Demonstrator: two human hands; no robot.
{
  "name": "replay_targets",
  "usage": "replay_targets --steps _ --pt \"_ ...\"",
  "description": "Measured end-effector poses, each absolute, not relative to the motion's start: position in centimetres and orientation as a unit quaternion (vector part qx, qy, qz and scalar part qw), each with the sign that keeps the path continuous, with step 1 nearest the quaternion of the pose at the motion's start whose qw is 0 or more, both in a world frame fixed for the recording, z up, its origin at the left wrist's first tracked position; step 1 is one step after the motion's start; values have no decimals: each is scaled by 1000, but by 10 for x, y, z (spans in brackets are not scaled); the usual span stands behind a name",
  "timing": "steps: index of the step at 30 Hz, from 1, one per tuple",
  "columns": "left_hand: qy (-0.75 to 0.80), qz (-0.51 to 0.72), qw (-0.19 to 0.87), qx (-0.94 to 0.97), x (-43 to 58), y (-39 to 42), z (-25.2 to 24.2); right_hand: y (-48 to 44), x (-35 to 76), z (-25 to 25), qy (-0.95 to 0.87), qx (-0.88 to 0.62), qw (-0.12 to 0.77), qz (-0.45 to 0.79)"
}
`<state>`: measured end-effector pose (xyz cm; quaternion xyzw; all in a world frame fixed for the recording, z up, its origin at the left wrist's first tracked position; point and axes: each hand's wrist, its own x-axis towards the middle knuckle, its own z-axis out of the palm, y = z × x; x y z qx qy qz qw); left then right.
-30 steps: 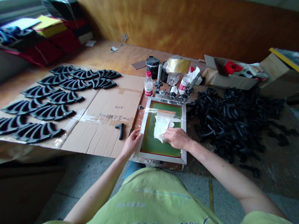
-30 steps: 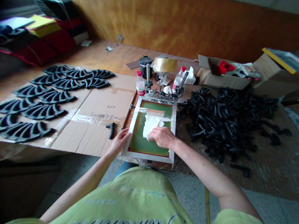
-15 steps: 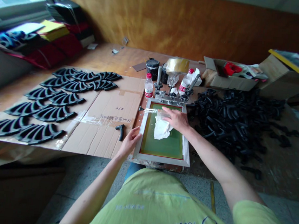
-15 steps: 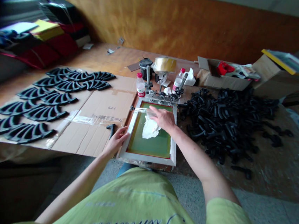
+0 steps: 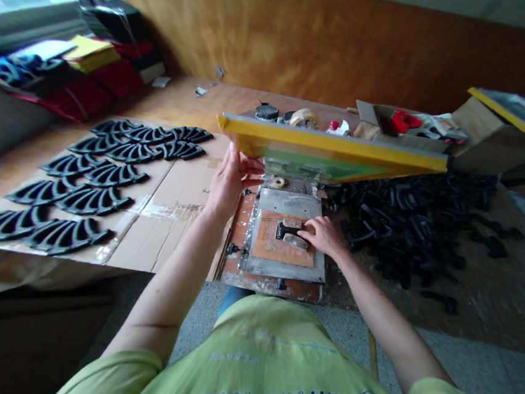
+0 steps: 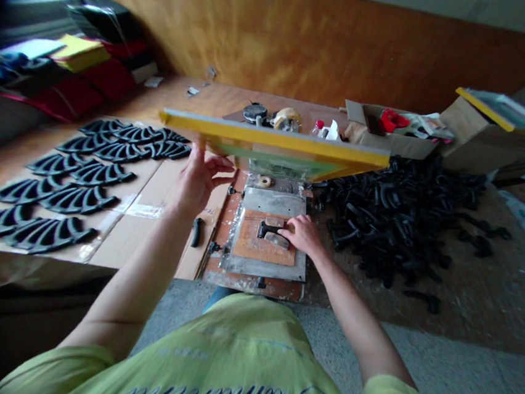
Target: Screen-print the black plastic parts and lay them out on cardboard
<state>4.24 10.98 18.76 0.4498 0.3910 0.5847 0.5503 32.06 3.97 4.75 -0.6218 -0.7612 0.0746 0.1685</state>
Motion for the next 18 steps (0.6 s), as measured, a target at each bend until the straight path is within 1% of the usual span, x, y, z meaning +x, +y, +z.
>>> replay_targets --steps 3,5,6,7,8,10,11,13,14,16,18 --pt "404 616 531 419 52 99 179 30 291 32 -772 -625 93 71" --pt "440 558 573 409 60 69 155 25 275 34 -734 -669 79 90" --pt "461 489 618 407 64 49 140 21 267 37 -714 -688 83 99" --pt "473 371 688 406 69 30 124 16 256 40 -699 -701 98 104" --pt "482 295 731 382 72 11 108 9 245 43 -693 -703 121 104" --pt "479 267 770 326 76 -17 82 -5 223 47 -727 -657 173 100" --pt "483 285 774 294 74 -24 72 -10 215 48 -761 -611 193 101" --pt "505 325 759 252 58 -24 56 -15 216 49 -826 -515 206 102" --pt "528 340 737 250 44 -17 50 -14 228 49 -845 -488 195 99" --pt "593 357 663 285 6 2 36 -7 273 47 -847 -506 145 80" --pt "678 342 549 350 -38 22 21 5 336 44 -799 -596 56 56"
